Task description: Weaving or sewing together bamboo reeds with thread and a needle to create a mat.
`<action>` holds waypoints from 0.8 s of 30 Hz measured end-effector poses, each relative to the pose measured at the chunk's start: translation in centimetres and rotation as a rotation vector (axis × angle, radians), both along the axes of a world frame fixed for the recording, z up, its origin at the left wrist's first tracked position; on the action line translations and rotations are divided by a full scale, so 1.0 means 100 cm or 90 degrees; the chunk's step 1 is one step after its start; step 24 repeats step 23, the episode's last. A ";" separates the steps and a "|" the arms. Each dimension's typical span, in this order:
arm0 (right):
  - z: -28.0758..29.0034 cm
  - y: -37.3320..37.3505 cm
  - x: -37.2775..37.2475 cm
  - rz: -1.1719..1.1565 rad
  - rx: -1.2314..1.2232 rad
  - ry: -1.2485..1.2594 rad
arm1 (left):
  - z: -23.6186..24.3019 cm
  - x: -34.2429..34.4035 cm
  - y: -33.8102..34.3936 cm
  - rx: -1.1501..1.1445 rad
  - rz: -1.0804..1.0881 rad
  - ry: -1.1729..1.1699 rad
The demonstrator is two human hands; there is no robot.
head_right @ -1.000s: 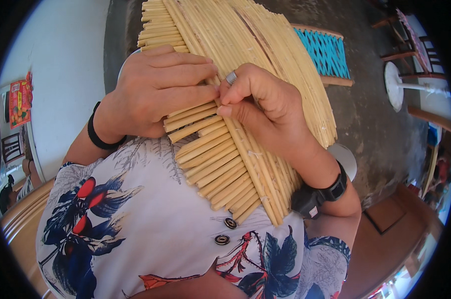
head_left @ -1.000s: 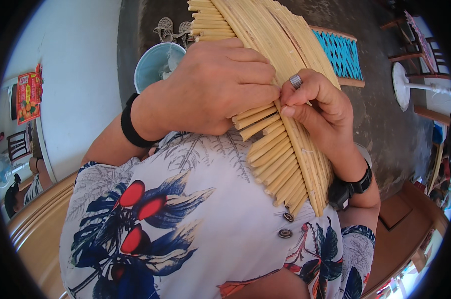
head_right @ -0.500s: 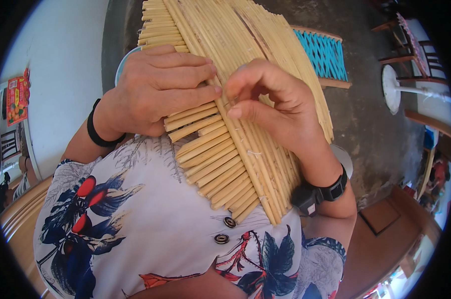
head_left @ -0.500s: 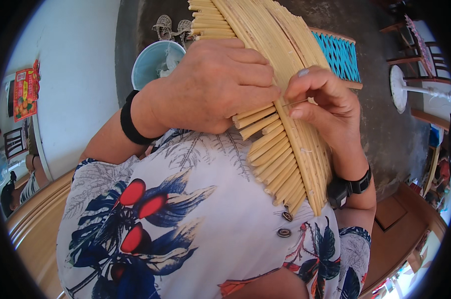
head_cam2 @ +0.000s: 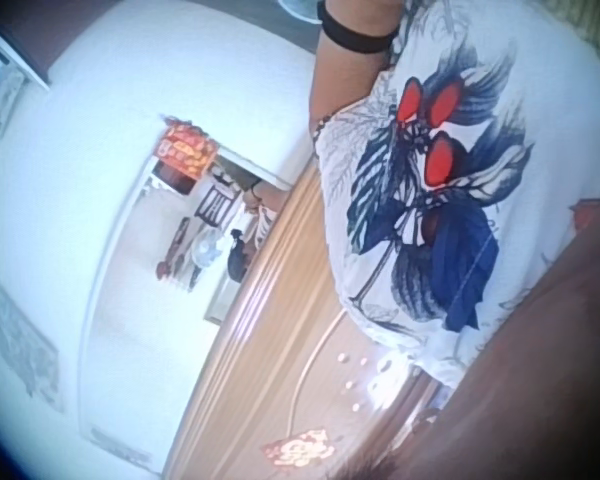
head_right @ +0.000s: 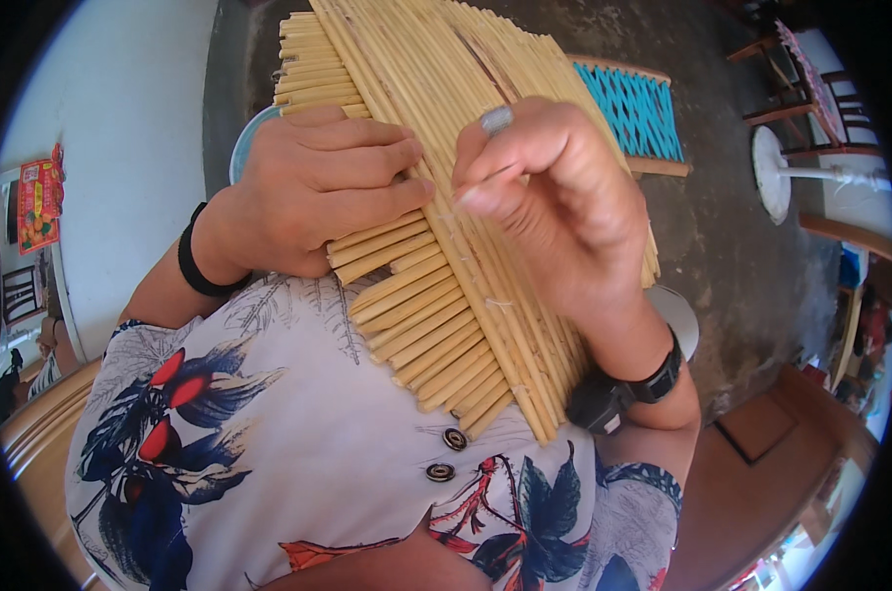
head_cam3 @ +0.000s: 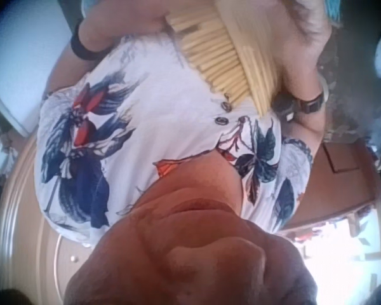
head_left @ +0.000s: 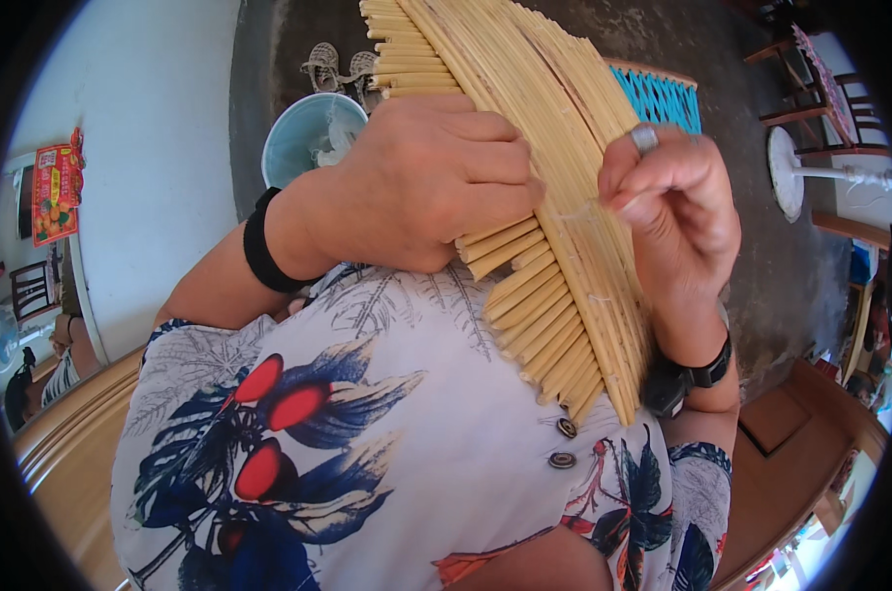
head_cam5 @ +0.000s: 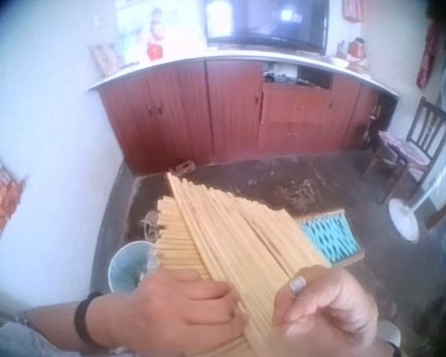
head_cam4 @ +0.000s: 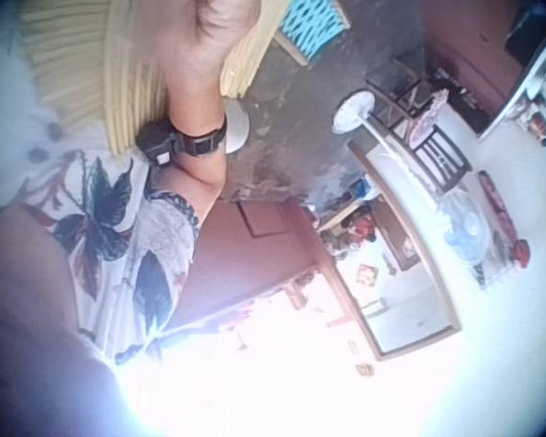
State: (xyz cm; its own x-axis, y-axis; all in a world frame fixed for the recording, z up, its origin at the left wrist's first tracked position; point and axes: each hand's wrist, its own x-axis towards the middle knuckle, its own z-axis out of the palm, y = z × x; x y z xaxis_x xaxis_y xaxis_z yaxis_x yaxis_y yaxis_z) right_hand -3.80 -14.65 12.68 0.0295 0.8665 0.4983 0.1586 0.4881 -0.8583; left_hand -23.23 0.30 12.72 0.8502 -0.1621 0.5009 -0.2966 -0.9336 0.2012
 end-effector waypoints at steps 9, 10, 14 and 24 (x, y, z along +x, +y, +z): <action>-0.020 -0.008 0.005 0.078 -0.205 0.268 | -0.010 0.001 -0.012 -0.016 0.006 -0.009; -0.019 -0.013 0.005 0.047 -0.237 0.235 | -0.010 -0.001 -0.014 -0.006 -0.002 0.001; -0.006 -0.012 -0.005 0.024 -0.186 0.125 | 0.011 -0.003 -0.014 0.041 -0.009 0.041; -0.039 0.005 -0.003 0.081 -0.136 0.254 | 0.007 -0.004 -0.008 0.067 -0.045 0.101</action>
